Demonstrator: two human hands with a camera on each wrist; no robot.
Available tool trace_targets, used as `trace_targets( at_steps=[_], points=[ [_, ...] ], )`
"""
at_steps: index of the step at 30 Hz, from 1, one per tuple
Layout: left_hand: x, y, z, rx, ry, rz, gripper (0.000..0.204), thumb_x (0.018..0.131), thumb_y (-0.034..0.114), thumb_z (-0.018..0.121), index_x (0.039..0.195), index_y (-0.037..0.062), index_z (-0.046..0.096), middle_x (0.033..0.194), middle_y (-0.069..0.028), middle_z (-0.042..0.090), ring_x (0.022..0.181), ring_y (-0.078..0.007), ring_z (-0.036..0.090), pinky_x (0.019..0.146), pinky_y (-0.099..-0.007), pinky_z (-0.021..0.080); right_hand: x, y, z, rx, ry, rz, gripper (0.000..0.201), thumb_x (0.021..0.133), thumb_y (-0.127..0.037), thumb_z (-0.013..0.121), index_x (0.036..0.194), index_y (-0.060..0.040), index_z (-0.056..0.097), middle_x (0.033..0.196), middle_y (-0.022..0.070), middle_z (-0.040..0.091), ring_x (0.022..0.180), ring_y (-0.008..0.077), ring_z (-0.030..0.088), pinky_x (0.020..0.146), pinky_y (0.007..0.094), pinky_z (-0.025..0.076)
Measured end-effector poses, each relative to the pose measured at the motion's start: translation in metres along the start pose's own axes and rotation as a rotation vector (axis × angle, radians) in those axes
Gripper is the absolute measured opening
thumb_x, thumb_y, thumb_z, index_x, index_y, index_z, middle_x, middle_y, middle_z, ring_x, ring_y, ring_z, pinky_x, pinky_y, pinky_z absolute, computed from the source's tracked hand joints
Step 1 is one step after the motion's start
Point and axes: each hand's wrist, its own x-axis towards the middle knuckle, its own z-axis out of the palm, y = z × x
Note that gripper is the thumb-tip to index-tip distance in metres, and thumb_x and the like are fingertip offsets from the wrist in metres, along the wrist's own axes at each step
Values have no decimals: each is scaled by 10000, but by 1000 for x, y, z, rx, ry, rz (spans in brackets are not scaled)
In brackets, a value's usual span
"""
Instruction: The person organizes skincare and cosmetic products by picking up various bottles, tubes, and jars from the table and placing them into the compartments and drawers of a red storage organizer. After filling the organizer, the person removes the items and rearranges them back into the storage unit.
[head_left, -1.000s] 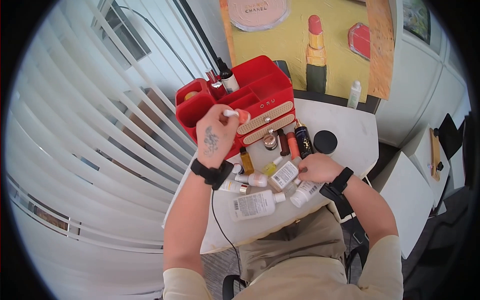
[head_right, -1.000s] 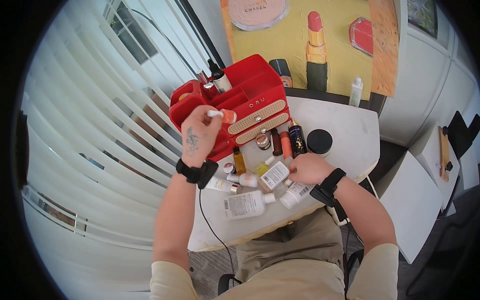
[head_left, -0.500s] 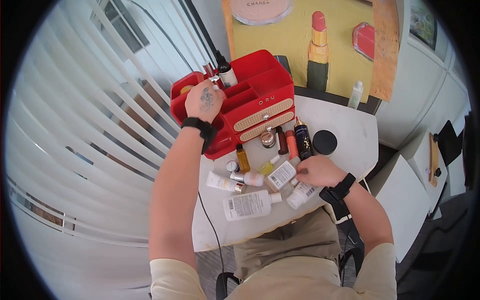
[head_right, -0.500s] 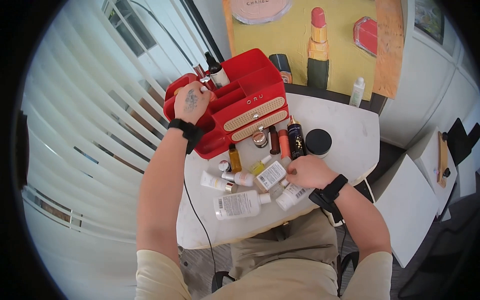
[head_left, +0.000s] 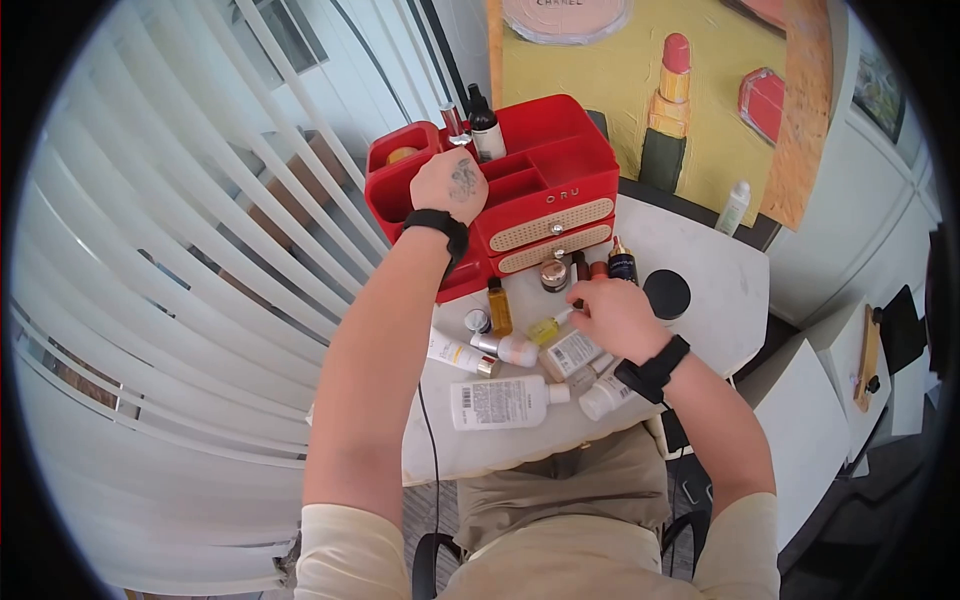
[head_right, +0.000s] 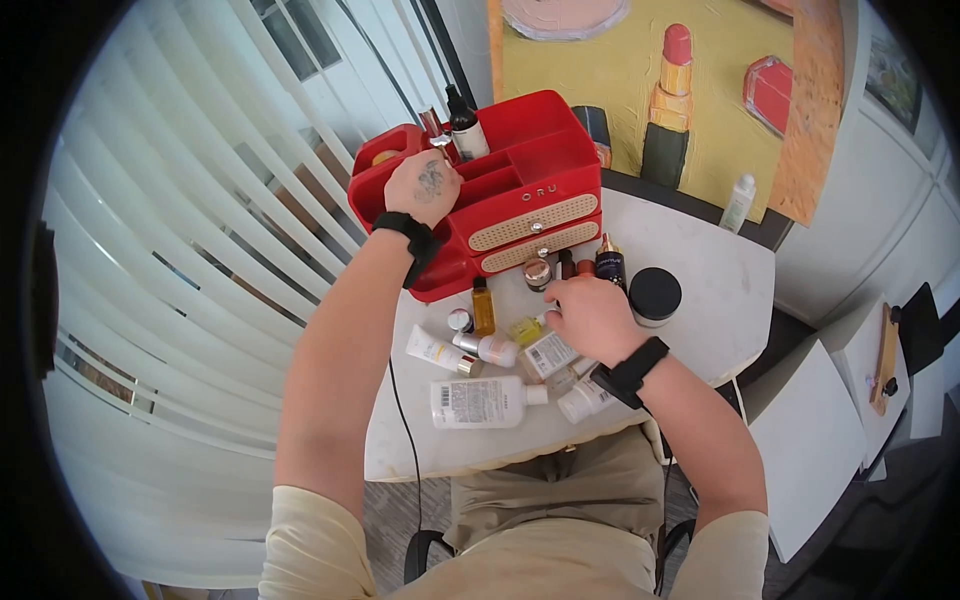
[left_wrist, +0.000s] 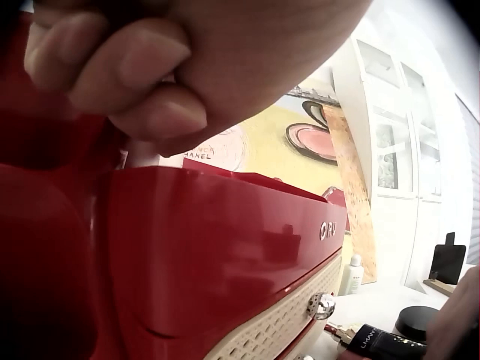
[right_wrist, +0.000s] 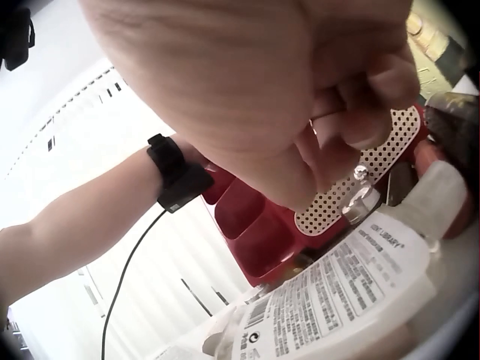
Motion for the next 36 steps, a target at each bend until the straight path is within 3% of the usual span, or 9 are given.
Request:
trace_targets(
  at_steps=[4, 7, 13, 17, 19, 23, 28, 33, 36],
  points=[
    [-10, 11, -13, 81, 0, -38, 186, 847, 252, 617, 888, 73, 647, 862, -169, 688, 847, -341, 666, 761, -434, 533, 14, 5, 11, -112, -111, -41, 164, 771, -149, 659, 920, -99, 709, 844, 134, 696, 837, 317, 675, 731, 428, 541],
    [-34, 18, -32, 94, 150, 41, 166, 850, 220, 608, 875, 58, 630, 721, -163, 668, 683, -366, 660, 651, -448, 540, 26, 9, 17, -192, -196, -41, 153, 754, -107, 637, 878, -73, 722, 846, 160, 696, 839, 327, 678, 735, 427, 542],
    [-114, -9, -37, 10, -230, 174, 144, 791, 196, 670, 852, 66, 653, 747, -140, 670, 718, -338, 661, 651, -414, 530, 44, 10, 26, -396, -315, -88, 149, 750, -64, 607, 836, -12, 717, 862, 186, 700, 840, 338, 686, 720, 434, 548],
    [-153, -37, -12, -55, -316, 202, 142, 779, 189, 671, 860, 72, 663, 783, -108, 680, 760, -298, 661, 686, -394, 525, 47, 6, 27, -459, -357, -126, 148, 754, -57, 599, 829, -14, 720, 863, 181, 703, 841, 337, 689, 714, 438, 549],
    [-161, -39, -4, -55, -487, 135, 150, 766, 175, 669, 886, 84, 672, 816, -79, 684, 798, -266, 657, 722, -371, 519, 47, 9, 31, -473, -323, -157, 126, 678, -131, 670, 774, -72, 728, 770, 160, 675, 804, 341, 674, 705, 448, 532],
    [-161, -40, 1, -66, -465, 116, 137, 754, 164, 666, 877, 105, 679, 803, -71, 677, 788, -262, 658, 718, -364, 522, 45, 6, 1, -266, -336, -244, 145, 752, -164, 680, 853, -74, 734, 821, 140, 695, 805, 318, 677, 710, 434, 532],
    [-162, -42, 1, -109, -457, 95, 125, 751, 176, 667, 856, 107, 672, 796, -80, 680, 779, -273, 660, 710, -373, 524, 55, -18, -48, -199, -238, -143, 175, 759, -228, 683, 846, -79, 712, 781, 120, 667, 794, 307, 653, 722, 433, 502],
    [-164, -42, 3, -170, -476, 86, 104, 759, 178, 647, 831, 104, 657, 778, -101, 679, 780, -300, 659, 712, -390, 526, 97, -36, -81, 83, 338, -102, 148, 826, -140, 680, 935, -41, 667, 718, 108, 652, 625, 208, 637, 601, 303, 492],
    [-167, -42, 13, -111, -420, 68, 98, 751, 159, 625, 825, 98, 649, 763, -114, 676, 779, -319, 662, 717, -408, 529, 133, -34, -80, 75, 466, -77, 149, 839, -157, 667, 945, -53, 663, 781, 133, 671, 723, 287, 655, 667, 373, 511]
  ],
)
